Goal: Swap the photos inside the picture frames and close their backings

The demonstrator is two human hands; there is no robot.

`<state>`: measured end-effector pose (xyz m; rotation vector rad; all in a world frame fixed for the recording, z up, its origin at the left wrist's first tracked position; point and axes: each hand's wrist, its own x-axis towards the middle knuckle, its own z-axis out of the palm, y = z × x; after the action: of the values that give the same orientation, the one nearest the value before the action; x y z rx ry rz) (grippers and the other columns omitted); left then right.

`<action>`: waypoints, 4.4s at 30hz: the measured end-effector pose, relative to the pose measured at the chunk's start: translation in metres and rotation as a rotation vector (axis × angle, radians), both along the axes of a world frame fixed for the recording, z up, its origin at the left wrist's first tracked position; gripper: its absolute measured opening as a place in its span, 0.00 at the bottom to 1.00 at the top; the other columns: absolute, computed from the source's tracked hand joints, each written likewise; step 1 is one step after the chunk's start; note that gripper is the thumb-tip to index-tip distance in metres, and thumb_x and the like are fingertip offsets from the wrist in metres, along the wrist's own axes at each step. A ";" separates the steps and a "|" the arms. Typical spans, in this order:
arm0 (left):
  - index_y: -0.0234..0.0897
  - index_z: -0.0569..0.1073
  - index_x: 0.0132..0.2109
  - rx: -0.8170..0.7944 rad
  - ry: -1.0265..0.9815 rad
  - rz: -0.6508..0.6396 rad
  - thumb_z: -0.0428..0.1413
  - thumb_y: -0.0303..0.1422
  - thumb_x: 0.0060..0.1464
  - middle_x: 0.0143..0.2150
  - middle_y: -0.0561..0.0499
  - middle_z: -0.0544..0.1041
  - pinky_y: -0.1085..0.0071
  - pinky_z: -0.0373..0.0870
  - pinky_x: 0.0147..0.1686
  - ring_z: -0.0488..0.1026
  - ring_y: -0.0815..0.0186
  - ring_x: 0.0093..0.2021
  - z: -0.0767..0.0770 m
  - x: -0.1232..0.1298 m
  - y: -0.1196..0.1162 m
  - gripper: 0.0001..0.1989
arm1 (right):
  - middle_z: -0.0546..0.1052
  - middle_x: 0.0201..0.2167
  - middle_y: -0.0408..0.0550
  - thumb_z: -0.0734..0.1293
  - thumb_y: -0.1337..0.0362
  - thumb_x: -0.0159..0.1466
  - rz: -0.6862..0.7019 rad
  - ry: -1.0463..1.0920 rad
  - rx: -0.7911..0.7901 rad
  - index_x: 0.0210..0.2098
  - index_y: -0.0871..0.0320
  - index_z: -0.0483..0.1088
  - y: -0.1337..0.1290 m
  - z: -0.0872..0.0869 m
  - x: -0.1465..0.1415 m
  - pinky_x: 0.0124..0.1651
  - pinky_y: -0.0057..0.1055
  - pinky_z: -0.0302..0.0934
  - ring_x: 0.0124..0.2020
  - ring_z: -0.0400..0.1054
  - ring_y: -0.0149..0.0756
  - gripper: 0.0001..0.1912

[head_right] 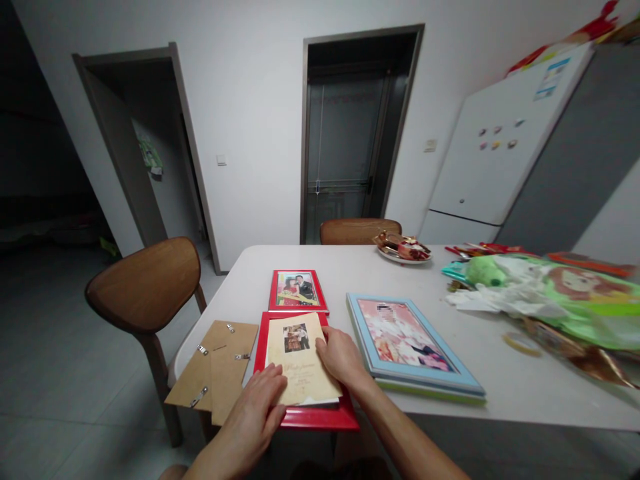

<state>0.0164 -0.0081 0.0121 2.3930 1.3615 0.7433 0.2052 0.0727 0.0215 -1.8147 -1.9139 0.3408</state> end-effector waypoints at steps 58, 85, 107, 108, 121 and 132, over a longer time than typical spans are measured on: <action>0.31 0.63 0.51 0.028 0.186 -0.054 0.51 0.30 0.46 0.55 0.40 0.63 0.54 0.54 0.54 0.57 0.56 0.56 0.010 -0.010 0.003 0.23 | 0.66 0.49 0.56 0.61 0.63 0.52 0.352 0.118 0.072 0.44 0.57 0.69 -0.074 0.009 0.013 0.51 0.39 0.55 0.49 0.61 0.41 0.19; 0.35 0.66 0.39 -0.040 0.054 -0.010 0.60 0.32 0.38 0.55 0.40 0.62 0.51 0.48 0.55 0.56 0.55 0.56 -0.004 -0.012 0.009 0.17 | 0.64 0.50 0.58 0.61 0.70 0.49 0.426 0.051 0.113 0.46 0.61 0.67 -0.063 -0.001 0.014 0.53 0.41 0.53 0.51 0.58 0.41 0.23; 0.37 0.64 0.35 0.008 0.042 -0.028 0.56 0.23 0.40 0.52 0.43 0.65 0.50 0.53 0.53 0.59 0.55 0.53 0.006 -0.015 -0.009 0.13 | 0.70 0.43 0.52 0.56 0.78 0.44 0.364 -0.029 0.152 0.38 0.59 0.71 -0.058 0.026 -0.001 0.49 0.38 0.57 0.45 0.63 0.38 0.25; 0.37 0.64 0.35 0.008 0.037 -0.027 0.56 0.23 0.40 0.52 0.43 0.65 0.51 0.53 0.52 0.59 0.55 0.53 0.007 -0.016 -0.009 0.13 | 0.70 0.43 0.52 0.55 0.78 0.43 0.360 -0.026 0.137 0.38 0.58 0.71 -0.059 0.027 -0.002 0.50 0.39 0.57 0.46 0.63 0.38 0.25; 0.37 0.65 0.32 -0.077 -0.066 -0.024 0.58 0.24 0.38 0.51 0.44 0.66 0.56 0.54 0.53 0.58 0.56 0.54 0.009 -0.025 -0.006 0.12 | 0.68 0.47 0.52 0.57 0.75 0.46 0.417 0.120 0.104 0.40 0.57 0.70 -0.062 0.020 -0.002 0.52 0.40 0.55 0.48 0.61 0.39 0.23; 0.38 0.65 0.33 -0.072 -0.095 0.008 0.55 0.20 0.37 0.54 0.44 0.62 0.56 0.53 0.53 0.55 0.57 0.56 -0.002 -0.026 -0.005 0.14 | 0.69 0.45 0.50 0.57 0.67 0.53 0.275 0.250 0.240 0.41 0.56 0.68 -0.060 0.024 0.004 0.49 0.37 0.58 0.46 0.63 0.37 0.17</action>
<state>-0.0101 -0.0127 0.0105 2.2686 1.3376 0.7853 0.2088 0.0122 0.0454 -1.2948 -1.9322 0.3907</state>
